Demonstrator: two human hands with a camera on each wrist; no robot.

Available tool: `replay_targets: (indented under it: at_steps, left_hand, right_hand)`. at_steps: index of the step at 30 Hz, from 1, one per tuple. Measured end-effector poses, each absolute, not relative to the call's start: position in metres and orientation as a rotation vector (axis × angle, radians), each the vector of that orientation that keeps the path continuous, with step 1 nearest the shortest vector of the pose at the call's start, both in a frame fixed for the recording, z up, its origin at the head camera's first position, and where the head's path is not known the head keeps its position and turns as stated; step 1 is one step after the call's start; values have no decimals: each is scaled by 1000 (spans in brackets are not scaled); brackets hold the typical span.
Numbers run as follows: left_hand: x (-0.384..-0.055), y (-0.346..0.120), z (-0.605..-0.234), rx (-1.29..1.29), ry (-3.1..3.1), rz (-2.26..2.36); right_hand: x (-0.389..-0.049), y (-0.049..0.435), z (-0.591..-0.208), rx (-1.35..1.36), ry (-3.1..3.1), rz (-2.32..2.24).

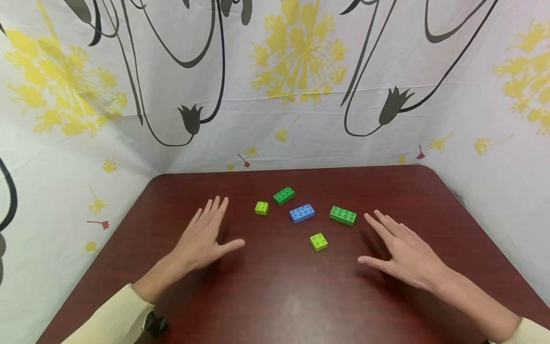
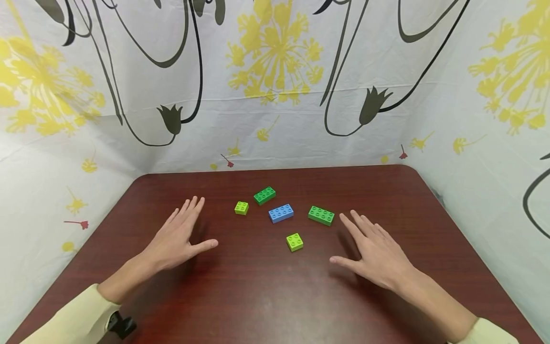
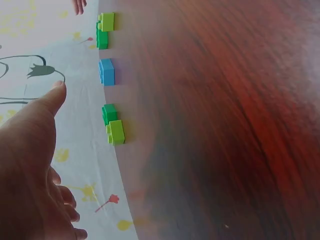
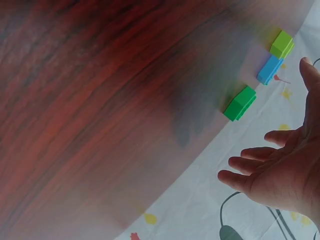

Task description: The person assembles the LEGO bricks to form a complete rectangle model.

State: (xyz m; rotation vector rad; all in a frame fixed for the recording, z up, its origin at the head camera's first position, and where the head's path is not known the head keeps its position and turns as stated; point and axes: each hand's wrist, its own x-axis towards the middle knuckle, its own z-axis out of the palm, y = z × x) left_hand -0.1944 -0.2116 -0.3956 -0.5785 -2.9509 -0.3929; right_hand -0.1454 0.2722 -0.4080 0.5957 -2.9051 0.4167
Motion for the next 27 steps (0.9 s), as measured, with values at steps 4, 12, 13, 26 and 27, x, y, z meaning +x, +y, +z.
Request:
replay_targets:
  at_steps: [4, 12, 13, 26, 27]
  left_hand:
    - [-198, -205, -394, -589, -2960, -429]
    - [-207, -189, -394, -625, -2965, -523]
    - [-208, -187, -394, -625, -2969, -534]
    - [-221, -158, -399, -637, -3002, -728]
    - [-222, -156, -399, -639, -3005, -745]
  right_hand:
    - [-148, 270, -409, 609, -2906, 413]
    - [-151, 260, -410, 600, -2918, 436]
    - [-152, 259, -410, 602, -2920, 444]
    - [-159, 246, -411, 526, -2998, 664]
    - [-160, 245, -411, 515, -3007, 705]
